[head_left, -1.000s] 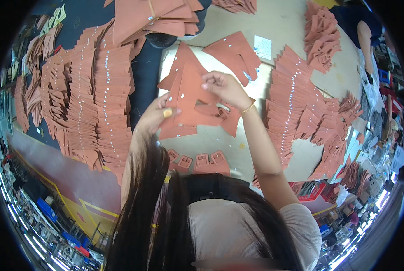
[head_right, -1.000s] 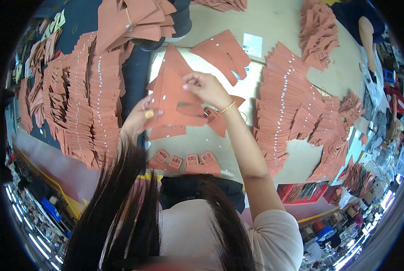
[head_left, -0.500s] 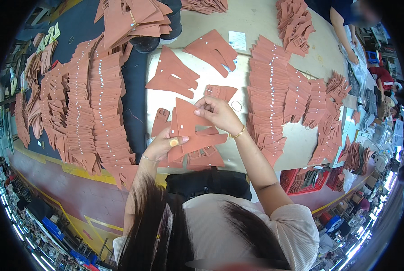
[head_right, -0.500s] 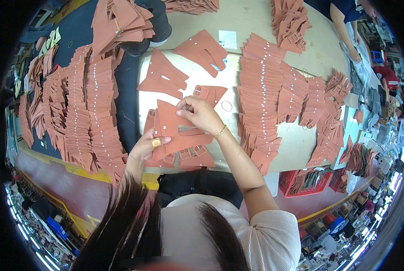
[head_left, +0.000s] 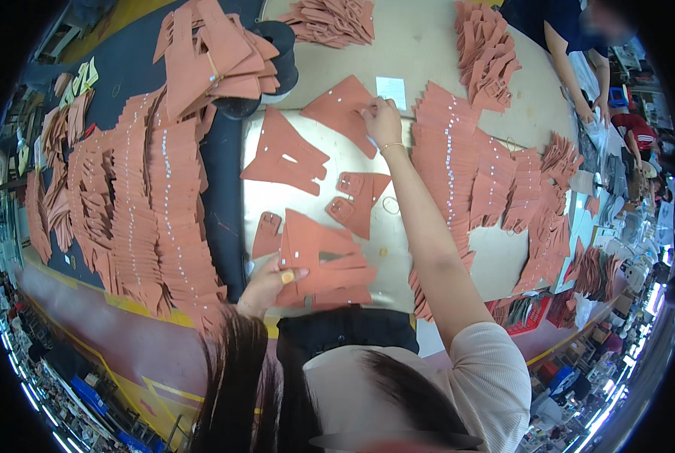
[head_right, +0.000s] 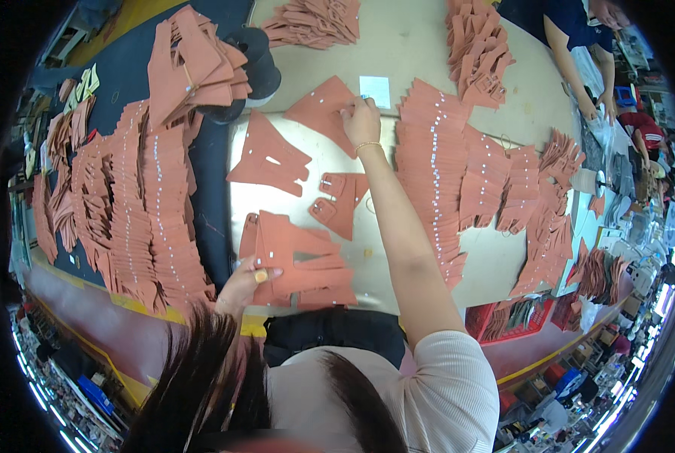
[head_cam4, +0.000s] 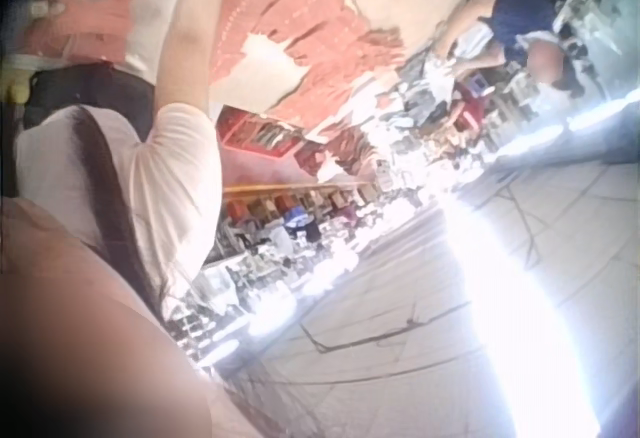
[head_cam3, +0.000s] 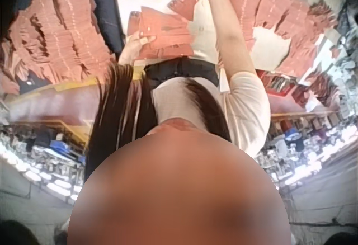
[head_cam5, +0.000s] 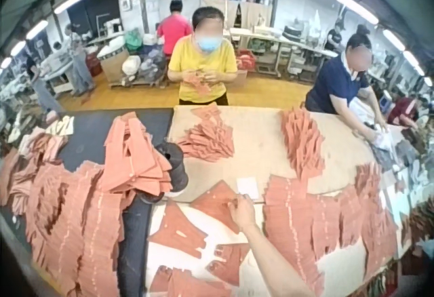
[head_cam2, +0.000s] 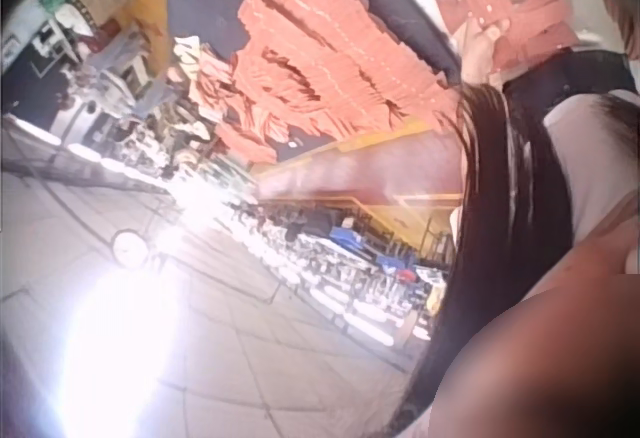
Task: The person assembles small reddish-brown leather pieces by hand on a worktable. They pick up individual parts, align them, and place them into neat stacks. The person occasionally touches their face while continuing the repetitive assembly process.
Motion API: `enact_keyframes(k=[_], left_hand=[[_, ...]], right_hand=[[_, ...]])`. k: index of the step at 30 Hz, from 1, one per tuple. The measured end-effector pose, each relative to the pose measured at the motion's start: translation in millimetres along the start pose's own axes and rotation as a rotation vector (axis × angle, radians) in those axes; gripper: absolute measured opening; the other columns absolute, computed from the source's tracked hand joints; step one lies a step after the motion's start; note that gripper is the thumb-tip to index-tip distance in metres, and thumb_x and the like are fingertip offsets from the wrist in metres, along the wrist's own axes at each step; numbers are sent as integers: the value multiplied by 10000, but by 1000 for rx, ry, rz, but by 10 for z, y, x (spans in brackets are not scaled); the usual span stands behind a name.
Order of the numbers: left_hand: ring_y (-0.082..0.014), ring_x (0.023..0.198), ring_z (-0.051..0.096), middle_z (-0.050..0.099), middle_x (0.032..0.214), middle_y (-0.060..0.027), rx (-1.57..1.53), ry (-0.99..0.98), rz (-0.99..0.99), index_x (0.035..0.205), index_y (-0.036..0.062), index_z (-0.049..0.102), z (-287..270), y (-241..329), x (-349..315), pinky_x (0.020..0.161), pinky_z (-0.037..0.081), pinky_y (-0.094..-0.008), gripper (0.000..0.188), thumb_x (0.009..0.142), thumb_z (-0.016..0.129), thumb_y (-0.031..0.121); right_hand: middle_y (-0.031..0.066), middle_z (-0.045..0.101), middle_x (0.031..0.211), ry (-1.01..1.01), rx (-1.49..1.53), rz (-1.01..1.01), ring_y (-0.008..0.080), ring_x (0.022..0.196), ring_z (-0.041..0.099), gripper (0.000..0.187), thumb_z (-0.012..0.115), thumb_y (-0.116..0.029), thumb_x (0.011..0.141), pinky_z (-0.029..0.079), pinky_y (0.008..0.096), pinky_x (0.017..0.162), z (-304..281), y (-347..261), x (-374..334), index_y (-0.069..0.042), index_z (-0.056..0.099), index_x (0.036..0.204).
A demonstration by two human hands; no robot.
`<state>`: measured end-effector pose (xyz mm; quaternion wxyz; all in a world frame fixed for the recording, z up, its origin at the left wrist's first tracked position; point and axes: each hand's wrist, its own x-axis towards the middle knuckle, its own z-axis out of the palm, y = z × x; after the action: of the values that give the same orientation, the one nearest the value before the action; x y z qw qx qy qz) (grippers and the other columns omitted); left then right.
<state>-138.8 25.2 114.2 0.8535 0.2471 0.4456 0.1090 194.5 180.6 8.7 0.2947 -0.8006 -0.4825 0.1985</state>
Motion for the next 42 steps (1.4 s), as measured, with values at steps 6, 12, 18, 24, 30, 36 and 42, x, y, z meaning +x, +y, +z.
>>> enact_keyframes(k=[6, 12, 18, 24, 30, 36, 42], left_hand=[[-154, 998, 617, 628, 1120, -66, -165, 69, -94, 1199, 12, 551, -47, -6, 105, 874, 504, -305, 385, 830, 660, 10], [-178, 1012, 618, 623, 1137, -82, -151, 85, -116, 1212, -24, 529, -75, 87, 159, 878, 511, -317, 386, 843, 640, -6], [-183, 1009, 623, 634, 1116, -92, -154, 72, -144, 1182, -26, 553, -118, 56, 233, 874, 513, -314, 337, 855, 632, -6], [-166, 1013, 620, 637, 1126, -85, -30, -15, -86, 1203, 8, 554, -154, 19, 193, 873, 507, -313, 343, 868, 625, -10], [-124, 1086, 556, 616, 1186, -63, 257, -254, -218, 1305, 17, 491, -183, 70, 168, 917, 449, -294, 442, 888, 628, 70], [-108, 1077, 556, 604, 1217, -72, 652, -288, -58, 1326, -6, 463, -78, 163, 108, 941, 441, -290, 507, 869, 663, 85], [-125, 1084, 560, 585, 1238, -79, 190, -182, -192, 1347, -23, 413, -104, 253, 102, 920, 453, -279, 538, 876, 649, 88]], right_hand=[[92, 580, 1125, -51, -248, 141, 301, 1086, 532, 411, 753, -258, 734, 406, 483, 939, 166, 42, 353, -125, 624, 1101], [76, 582, 1120, -145, -212, 216, 304, 1097, 524, 494, 824, -314, 644, 375, 494, 960, 180, 123, 478, -127, 629, 1057], [94, 615, 1029, -130, -301, 63, 299, 1013, 577, 365, 799, -257, 691, 439, 422, 865, 91, 74, 461, -87, 593, 939], [126, 625, 715, -218, 102, -279, 284, 649, 638, 172, 669, -46, 806, 491, 364, 569, -375, -413, -236, -55, 506, 859], [129, 632, 777, -512, 365, -169, 188, 677, 641, 218, 649, -138, 876, 489, 316, 621, -807, -966, -969, -44, 586, 1062], [188, 638, 797, -794, 206, -153, 342, 743, 640, 239, 650, -192, 837, 483, 398, 668, 24, -860, -965, 0, 588, 966], [224, 653, 859, -592, -4, -146, 374, 781, 646, 227, 653, -168, 808, 485, 466, 666, 699, -628, -920, 6, 595, 942]])
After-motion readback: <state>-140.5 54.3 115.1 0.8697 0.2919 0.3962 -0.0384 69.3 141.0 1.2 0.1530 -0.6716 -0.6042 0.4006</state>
